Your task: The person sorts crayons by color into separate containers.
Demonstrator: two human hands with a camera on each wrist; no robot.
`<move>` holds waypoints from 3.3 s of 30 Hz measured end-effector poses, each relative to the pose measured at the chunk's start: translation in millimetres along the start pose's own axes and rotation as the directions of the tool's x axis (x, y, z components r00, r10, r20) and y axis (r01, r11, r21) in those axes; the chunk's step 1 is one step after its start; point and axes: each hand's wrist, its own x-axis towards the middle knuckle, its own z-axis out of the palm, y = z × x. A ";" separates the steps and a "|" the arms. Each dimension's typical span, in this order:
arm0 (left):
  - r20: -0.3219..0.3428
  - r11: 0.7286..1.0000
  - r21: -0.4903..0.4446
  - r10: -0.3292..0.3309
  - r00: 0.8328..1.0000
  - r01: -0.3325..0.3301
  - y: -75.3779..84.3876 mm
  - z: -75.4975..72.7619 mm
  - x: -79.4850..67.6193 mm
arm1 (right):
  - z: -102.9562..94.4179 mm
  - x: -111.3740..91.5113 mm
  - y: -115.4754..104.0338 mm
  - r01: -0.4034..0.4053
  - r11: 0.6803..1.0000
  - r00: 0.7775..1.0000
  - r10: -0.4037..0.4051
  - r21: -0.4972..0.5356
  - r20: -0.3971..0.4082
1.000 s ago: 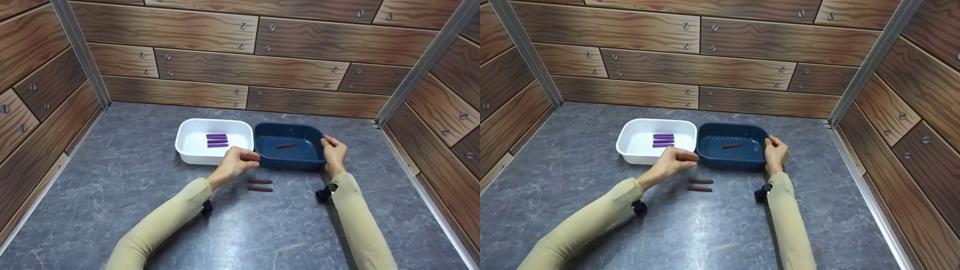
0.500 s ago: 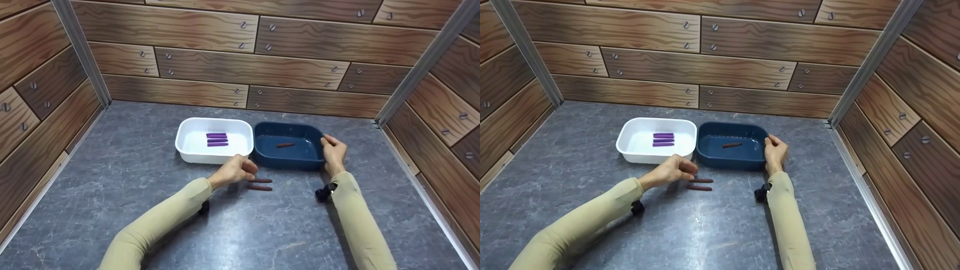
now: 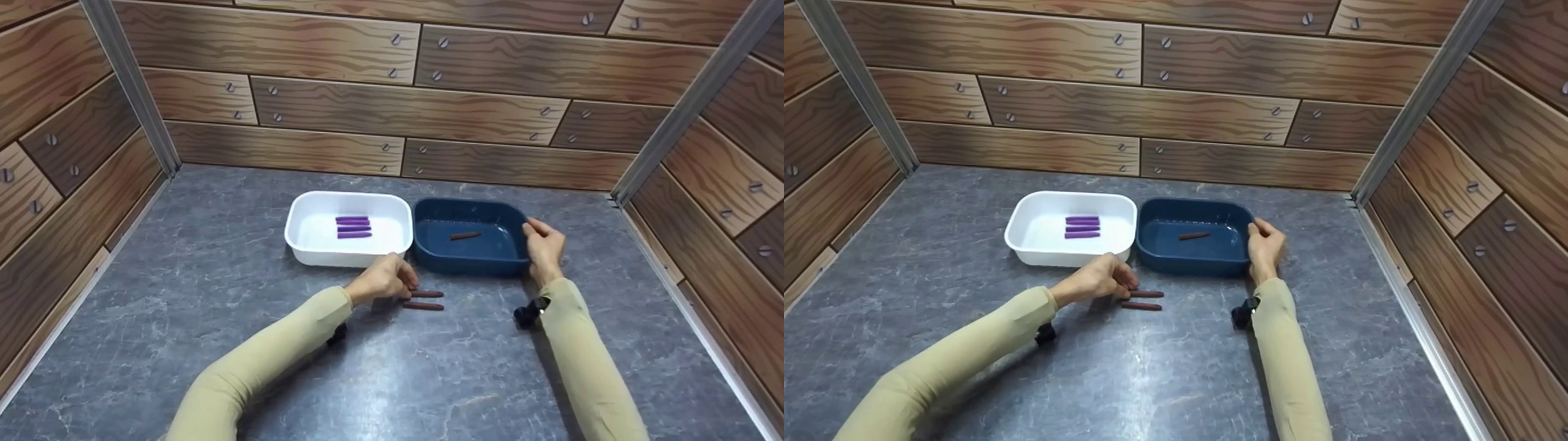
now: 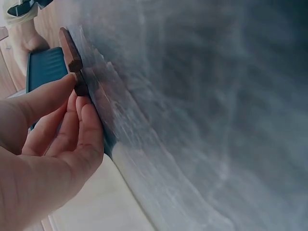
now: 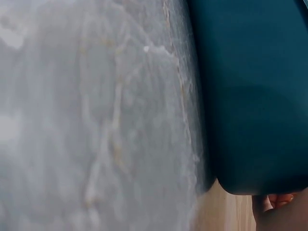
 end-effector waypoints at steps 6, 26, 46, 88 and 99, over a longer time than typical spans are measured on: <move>0.001 1.000 0.023 0.001 1.000 -0.001 0.9 0.6 -0.9 | 0.3 -1.2 0.4 -0.011 1.000 1.000 0.011 0.004 0.008; 0.012 0.996 0.079 0.048 0.999 -0.049 1.4 -1.7 -0.6 | -0.8 -1.9 -0.7 -0.016 1.000 1.000 0.017 -0.011 0.014; 0.009 0.994 -0.071 0.079 0.997 -0.078 1.5 -7.0 -6.6 | -0.7 -1.3 -1.4 0.002 1.000 1.000 -0.002 0.007 0.000; -0.331 0.964 -0.250 0.005 0.944 -0.093 36.9 -16.5 32.3 | 3.1 -0.6 1.9 0.023 1.000 1.000 -0.023 0.001 -0.001; -0.393 0.957 -0.277 -0.034 0.919 -0.083 48.1 -9.3 65.5 | 0.8 0.7 -0.6 0.023 1.000 1.000 -0.023 -0.011 -0.001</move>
